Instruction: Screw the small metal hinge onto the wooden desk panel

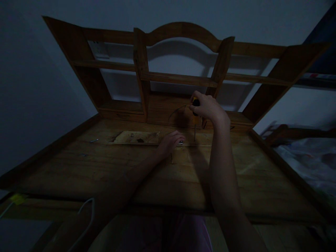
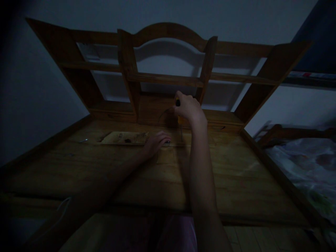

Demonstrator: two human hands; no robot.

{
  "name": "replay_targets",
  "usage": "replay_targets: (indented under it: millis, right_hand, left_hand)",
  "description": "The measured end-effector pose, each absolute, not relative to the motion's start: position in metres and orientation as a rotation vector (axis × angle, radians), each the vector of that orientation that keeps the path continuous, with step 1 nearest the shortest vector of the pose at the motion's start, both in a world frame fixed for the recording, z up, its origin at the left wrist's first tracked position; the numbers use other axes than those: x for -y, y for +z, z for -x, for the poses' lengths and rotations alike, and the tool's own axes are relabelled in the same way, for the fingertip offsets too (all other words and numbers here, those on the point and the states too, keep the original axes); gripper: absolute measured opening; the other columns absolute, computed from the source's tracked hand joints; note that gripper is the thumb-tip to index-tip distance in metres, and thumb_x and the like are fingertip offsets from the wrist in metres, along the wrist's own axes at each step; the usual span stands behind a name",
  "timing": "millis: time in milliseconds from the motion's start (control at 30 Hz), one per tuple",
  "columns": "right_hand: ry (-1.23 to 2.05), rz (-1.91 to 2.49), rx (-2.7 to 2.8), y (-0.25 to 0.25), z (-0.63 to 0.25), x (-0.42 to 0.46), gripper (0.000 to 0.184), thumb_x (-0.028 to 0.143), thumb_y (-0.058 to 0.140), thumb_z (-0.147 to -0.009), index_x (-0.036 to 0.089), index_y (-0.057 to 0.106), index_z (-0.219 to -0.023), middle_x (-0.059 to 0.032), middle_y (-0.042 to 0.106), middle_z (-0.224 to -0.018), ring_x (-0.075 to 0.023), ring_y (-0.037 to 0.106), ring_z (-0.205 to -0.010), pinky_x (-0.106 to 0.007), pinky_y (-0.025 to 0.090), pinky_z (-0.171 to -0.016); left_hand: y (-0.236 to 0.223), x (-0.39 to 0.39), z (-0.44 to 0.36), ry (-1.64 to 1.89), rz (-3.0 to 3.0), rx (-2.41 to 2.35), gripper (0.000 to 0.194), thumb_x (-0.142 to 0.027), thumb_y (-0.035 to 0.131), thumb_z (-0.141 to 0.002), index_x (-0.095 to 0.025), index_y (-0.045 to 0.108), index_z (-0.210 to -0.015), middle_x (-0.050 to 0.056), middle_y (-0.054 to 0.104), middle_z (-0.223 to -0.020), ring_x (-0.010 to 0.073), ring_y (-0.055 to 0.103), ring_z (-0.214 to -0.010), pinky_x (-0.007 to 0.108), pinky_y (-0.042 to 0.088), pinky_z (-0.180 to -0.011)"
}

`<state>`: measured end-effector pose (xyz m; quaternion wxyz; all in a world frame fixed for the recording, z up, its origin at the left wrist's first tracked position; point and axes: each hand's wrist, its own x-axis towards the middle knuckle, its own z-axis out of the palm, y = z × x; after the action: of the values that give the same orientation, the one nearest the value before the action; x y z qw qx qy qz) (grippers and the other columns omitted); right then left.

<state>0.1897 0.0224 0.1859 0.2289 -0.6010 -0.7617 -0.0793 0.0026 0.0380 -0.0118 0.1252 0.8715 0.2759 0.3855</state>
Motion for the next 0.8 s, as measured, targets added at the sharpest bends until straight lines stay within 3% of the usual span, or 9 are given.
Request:
replay_targets:
  millis: [700,800]
  right_hand:
    - [-0.226,1.659,2.079,0.1854,-0.1901,-0.0216,0.027,0.036,0.061,-0.088,0.024,0.064,-0.113,-0.0110,0.072,-0.101,-0.0312,0.067,-0.097,-0.045,0.051,-0.086]
    - [-0.157,1.674,2.069,0.1864,-0.1900,-0.0181,0.034,0.039,0.066,-0.085,0.025,0.062,-0.116,-0.0100,0.071,-0.099,-0.0295,0.067,-0.090,-0.043,0.052,-0.081]
  left_hand:
    - [-0.0127,-0.0390,-0.0027,1.100,-2.545,-0.858,0.026,-0.020,0.047,-0.104,-0.021,0.073,-0.109,0.005,0.072,-0.113,0.0175,0.067,-0.107,0.034,0.055,-0.099]
    - [-0.0112,-0.0378,-0.0031,1.106,-2.547,-0.869,0.026,-0.020,0.048,-0.104,-0.021,0.073,-0.110,0.005,0.071,-0.115,0.0181,0.067,-0.108,0.034,0.055,-0.100]
